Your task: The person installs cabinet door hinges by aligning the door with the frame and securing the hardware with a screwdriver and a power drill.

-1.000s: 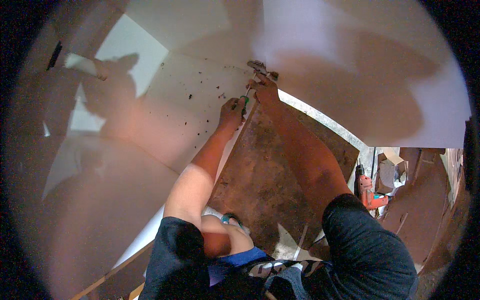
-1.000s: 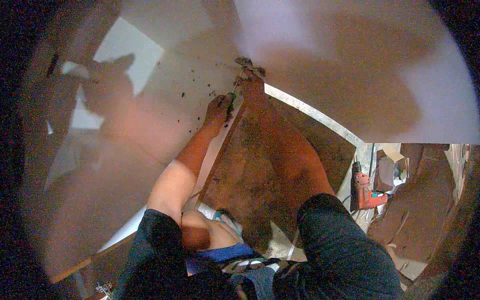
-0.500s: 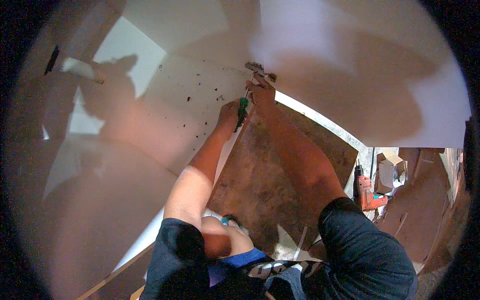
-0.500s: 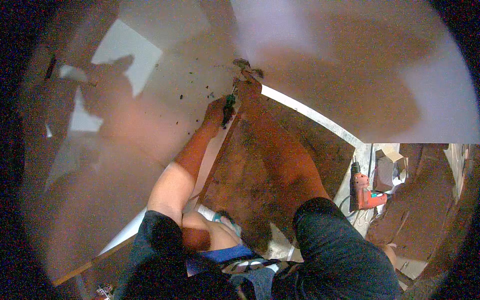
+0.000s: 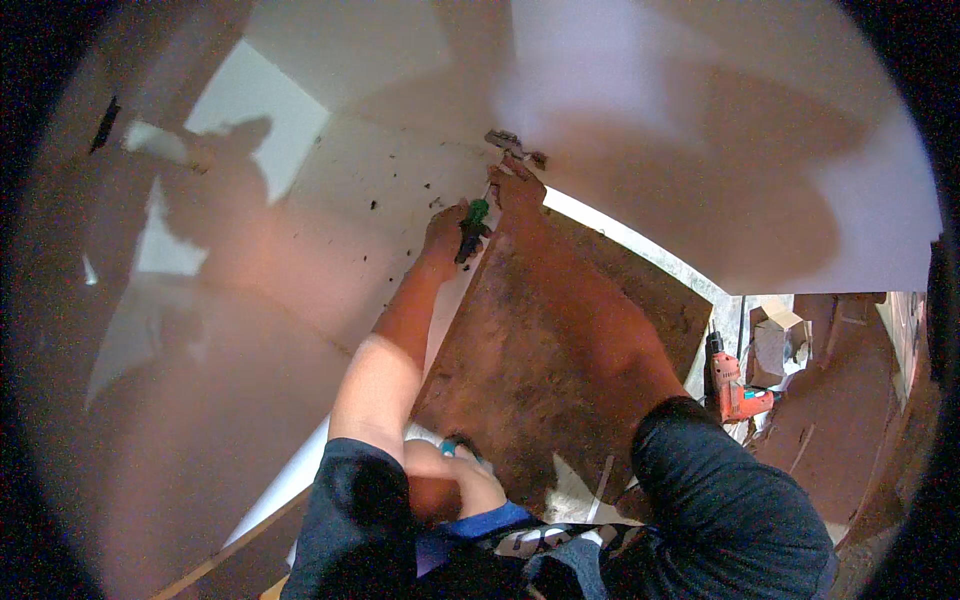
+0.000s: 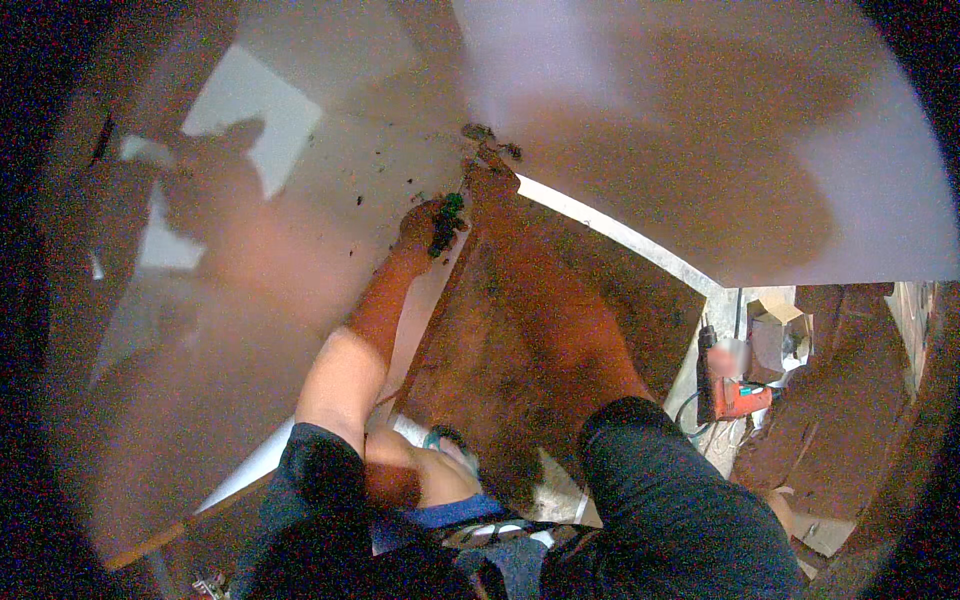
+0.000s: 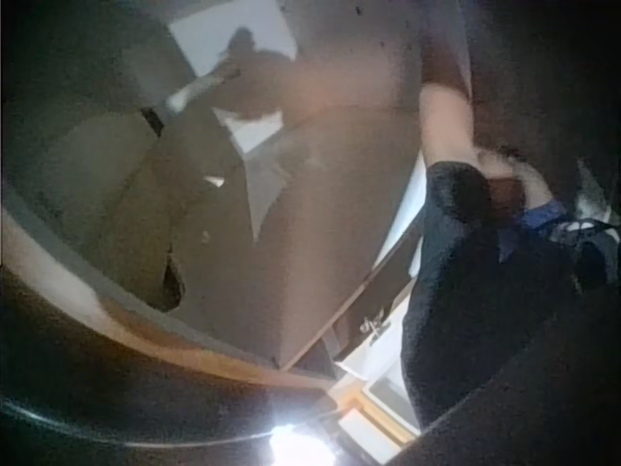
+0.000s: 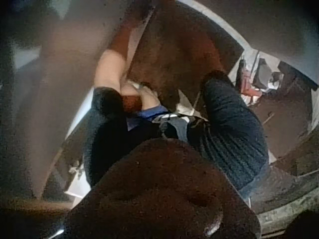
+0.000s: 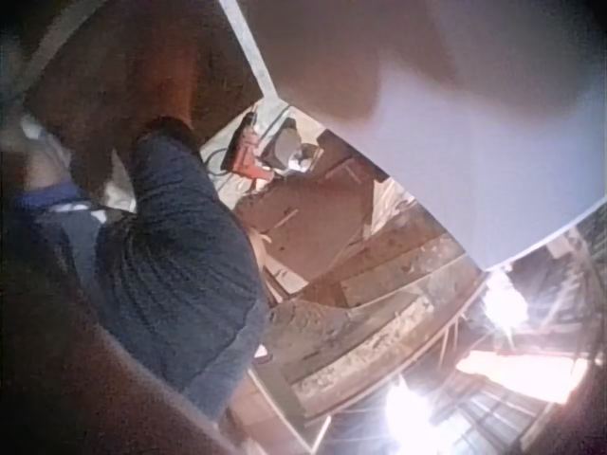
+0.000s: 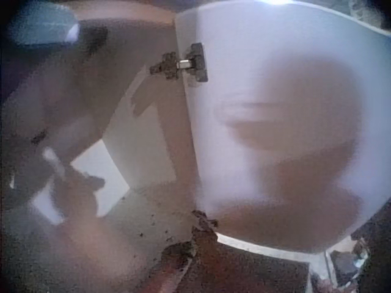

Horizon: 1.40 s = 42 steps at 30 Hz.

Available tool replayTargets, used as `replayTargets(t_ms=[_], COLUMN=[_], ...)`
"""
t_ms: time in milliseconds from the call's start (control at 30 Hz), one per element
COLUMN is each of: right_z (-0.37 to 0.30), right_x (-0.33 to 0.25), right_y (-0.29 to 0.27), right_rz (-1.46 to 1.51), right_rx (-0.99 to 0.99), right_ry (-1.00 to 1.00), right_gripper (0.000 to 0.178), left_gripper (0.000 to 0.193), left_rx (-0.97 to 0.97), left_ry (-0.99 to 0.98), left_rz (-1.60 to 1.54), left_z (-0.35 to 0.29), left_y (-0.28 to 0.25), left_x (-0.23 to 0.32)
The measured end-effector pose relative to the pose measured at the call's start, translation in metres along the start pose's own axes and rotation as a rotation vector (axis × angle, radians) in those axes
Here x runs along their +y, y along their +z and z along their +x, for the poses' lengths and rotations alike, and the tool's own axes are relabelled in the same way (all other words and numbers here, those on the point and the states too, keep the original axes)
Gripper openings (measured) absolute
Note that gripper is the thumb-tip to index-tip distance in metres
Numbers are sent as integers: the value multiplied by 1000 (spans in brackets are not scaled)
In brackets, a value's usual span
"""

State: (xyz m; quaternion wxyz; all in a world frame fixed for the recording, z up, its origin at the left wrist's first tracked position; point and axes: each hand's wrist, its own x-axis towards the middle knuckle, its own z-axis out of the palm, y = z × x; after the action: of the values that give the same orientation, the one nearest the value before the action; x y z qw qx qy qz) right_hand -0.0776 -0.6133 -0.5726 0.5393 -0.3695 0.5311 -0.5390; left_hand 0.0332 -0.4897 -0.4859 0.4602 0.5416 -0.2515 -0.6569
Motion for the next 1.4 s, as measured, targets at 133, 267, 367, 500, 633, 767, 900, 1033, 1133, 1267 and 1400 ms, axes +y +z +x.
replayTargets(t_ms=[133, 267, 367, 500, 633, 767, 900, 1033, 1133, 1267, 1400], right_z=[-55, -60, -44, -26, -102, -83, -81, -71, -80, -87, -70], right_x=[-19, -49, -41, -27, -54, -20, -7, -19, -31, -39, -41], right_y=[45, 45, 44, 17, 53, 20, 32, 30, 35, 36, 20], right_rz=[175, 161, 91, 409, 177, -446, -479, 140, 265, 219, 225], right_rx=[-17, 26, 15, -91, -282, -273, -319, -336, -340, -382, -395], right_ry=[270, 408, 343, 414, 428, -152, -341, 336, 507, 482, 438], right_gripper=[31, 26, 21, 13, 15, 26, 32, 30, 28, 27, 25], left_gripper=[45, 51, 53, 49, 41, 30, 25, 24, 25, 35, 44], left_rx=[105, 54, -182, -96, 676, 756, 571, 5, 81, 574, 317], left_ry=[320, -314, -317, 292, 755, 687, 555, 236, 323, 791, 134], left_rz=[314, -398, -441, 276, 989, 1271, 1168, 436, 616, 1201, 610], left_z=[-31, -36, -30, 0, -17, -36, -26, -31, -31, -27, -23], left_y=[-48, -49, -64, -61, -84, 8, -35, -61, -65, -49, -28], left_x=[-9, 5, -3, -33, -55, -21, -13, -6, -10, -22, 1])
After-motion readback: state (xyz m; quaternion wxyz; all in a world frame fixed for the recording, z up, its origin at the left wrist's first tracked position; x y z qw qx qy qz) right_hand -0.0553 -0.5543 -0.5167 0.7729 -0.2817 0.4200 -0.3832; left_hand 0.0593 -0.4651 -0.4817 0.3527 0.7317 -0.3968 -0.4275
